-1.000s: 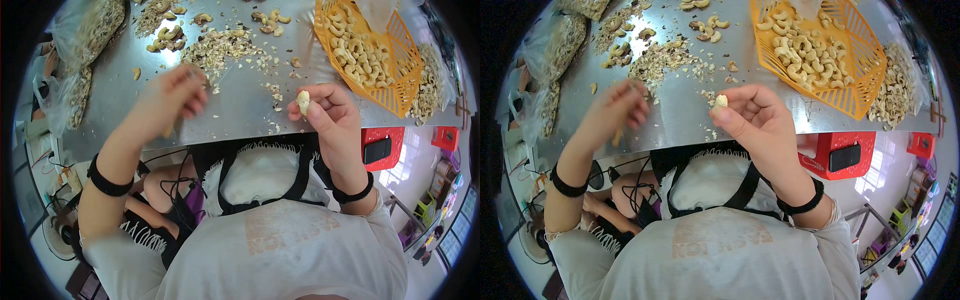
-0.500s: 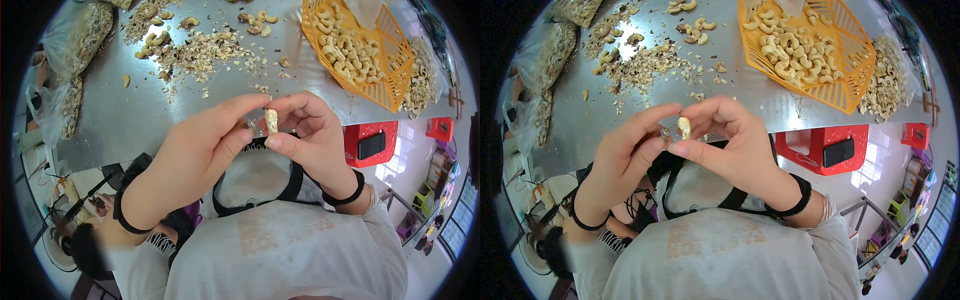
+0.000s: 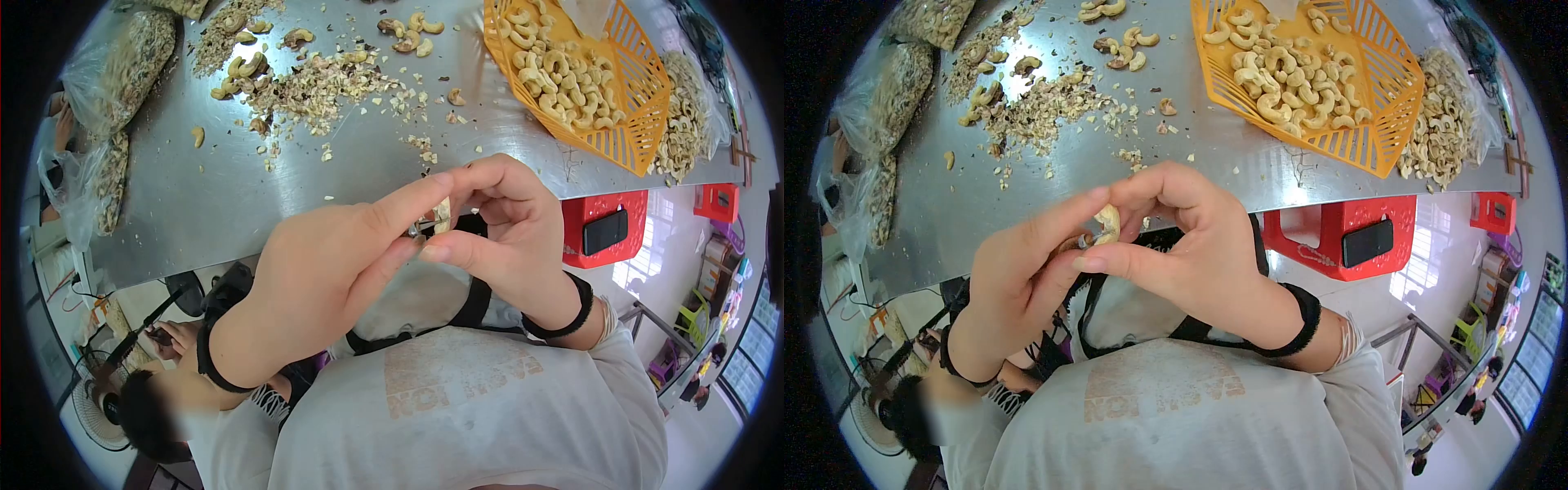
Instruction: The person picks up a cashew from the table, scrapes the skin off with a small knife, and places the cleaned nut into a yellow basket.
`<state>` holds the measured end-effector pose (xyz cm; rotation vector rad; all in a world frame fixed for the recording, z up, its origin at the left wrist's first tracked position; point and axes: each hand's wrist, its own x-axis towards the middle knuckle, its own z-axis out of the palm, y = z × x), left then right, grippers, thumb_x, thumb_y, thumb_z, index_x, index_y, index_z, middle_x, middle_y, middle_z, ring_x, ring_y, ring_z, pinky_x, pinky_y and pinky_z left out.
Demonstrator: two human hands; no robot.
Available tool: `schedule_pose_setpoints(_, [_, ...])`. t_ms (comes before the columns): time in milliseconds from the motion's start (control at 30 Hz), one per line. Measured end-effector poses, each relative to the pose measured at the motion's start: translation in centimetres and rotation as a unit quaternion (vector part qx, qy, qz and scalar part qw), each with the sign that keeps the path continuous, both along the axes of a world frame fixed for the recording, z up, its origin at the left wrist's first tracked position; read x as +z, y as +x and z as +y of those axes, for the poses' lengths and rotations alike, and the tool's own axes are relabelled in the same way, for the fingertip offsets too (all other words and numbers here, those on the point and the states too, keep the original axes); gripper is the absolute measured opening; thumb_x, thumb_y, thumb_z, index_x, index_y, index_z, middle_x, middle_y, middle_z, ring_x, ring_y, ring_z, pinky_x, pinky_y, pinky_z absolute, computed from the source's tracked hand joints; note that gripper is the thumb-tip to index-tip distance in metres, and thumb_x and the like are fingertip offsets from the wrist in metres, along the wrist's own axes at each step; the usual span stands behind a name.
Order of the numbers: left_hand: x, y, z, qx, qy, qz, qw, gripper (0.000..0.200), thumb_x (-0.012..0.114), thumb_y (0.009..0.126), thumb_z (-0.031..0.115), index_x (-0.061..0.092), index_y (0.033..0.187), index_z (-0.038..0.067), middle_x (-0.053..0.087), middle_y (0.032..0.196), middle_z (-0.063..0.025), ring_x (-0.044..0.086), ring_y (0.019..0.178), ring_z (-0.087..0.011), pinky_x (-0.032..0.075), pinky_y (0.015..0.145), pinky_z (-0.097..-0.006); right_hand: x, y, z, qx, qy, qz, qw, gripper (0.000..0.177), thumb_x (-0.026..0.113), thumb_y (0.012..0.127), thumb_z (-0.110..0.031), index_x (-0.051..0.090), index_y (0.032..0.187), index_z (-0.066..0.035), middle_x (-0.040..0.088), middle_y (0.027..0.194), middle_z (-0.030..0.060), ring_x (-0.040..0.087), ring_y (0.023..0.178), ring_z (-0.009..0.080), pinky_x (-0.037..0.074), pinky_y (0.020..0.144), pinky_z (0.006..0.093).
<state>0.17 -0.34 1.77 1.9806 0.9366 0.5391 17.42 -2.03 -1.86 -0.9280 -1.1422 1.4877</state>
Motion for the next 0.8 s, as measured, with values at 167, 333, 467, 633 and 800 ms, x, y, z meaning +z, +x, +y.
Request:
schedule_pose_setpoints(167, [-0.05, -0.28, -0.09, 0.041, -0.116, -0.092, 0.988, 0.038, 0.05, 0.077, -0.001, 0.045, 0.115, 0.001, 0.057, 0.077, -0.0065, 0.051, 0.065, -0.0089, 0.04, 0.058, -0.0203, 0.08, 0.04, 0.16, 0.003, 0.021, -0.023, 0.999, 0.032, 0.072, 0.062, -0.006, 0.05, 0.085, -0.002, 0.053, 0.076, 0.0006, 0.048, 0.068, 0.0059, 0.041, 0.063, 0.0189])
schedule_pose_setpoints(333, [0.55, -0.11, 0.04, 0.028, -0.167, -0.087, 0.982, 0.036, 0.048, 0.079, -0.001, 0.045, 0.115, 0.0, 0.056, 0.079, -0.0051, 0.05, 0.067, -0.0073, 0.039, 0.06, -0.0196, -0.18, 0.19, 0.21, 0.017, -0.005, 0.007, 1.0, 0.032, 0.07, 0.065, -0.004, 0.051, 0.09, -0.002, 0.051, 0.075, -0.0005, 0.047, 0.068, 0.0058, 0.04, 0.062, 0.0194])
schedule_pose_setpoints(467, [-0.25, -0.11, -0.1, 0.031, -0.119, -0.096, 0.988, 0.035, 0.047, 0.079, -0.001, 0.045, 0.115, 0.0, 0.056, 0.08, -0.0044, 0.049, 0.068, -0.0072, 0.039, 0.061, -0.0195, -0.15, 0.19, 0.4, 0.039, -0.039, 0.055, 0.997, 0.033, 0.068, 0.066, -0.001, 0.05, 0.094, -0.001, 0.051, 0.076, 0.0001, 0.047, 0.068, 0.0063, 0.041, 0.063, 0.0199])
schedule_pose_setpoints(633, [-0.36, -0.16, -0.2, 0.048, -0.192, -0.128, 0.972, 0.037, 0.046, 0.079, -0.001, 0.044, 0.116, 0.002, 0.056, 0.084, -0.0061, 0.052, 0.07, -0.0085, 0.041, 0.062, -0.0202, 0.27, 0.31, 0.64, 0.064, -0.104, 0.12, 0.985, 0.033, 0.064, 0.069, 0.001, 0.049, 0.098, 0.0, 0.052, 0.078, 0.0014, 0.051, 0.074, 0.0081, 0.043, 0.067, 0.022])
schedule_pose_setpoints(800, [0.18, -0.34, -0.07, 0.045, -0.251, -0.141, 0.957, 0.036, 0.047, 0.081, 0.004, 0.042, 0.117, 0.0, 0.055, 0.078, -0.0042, 0.046, 0.063, -0.005, 0.035, 0.055, -0.0168, 0.27, 0.77, 0.7, 0.081, -0.091, 0.112, 0.986, 0.033, 0.064, 0.068, 0.002, 0.049, 0.097, 0.0, 0.054, 0.082, 0.0026, 0.052, 0.075, 0.0085, 0.043, 0.069, 0.0228])
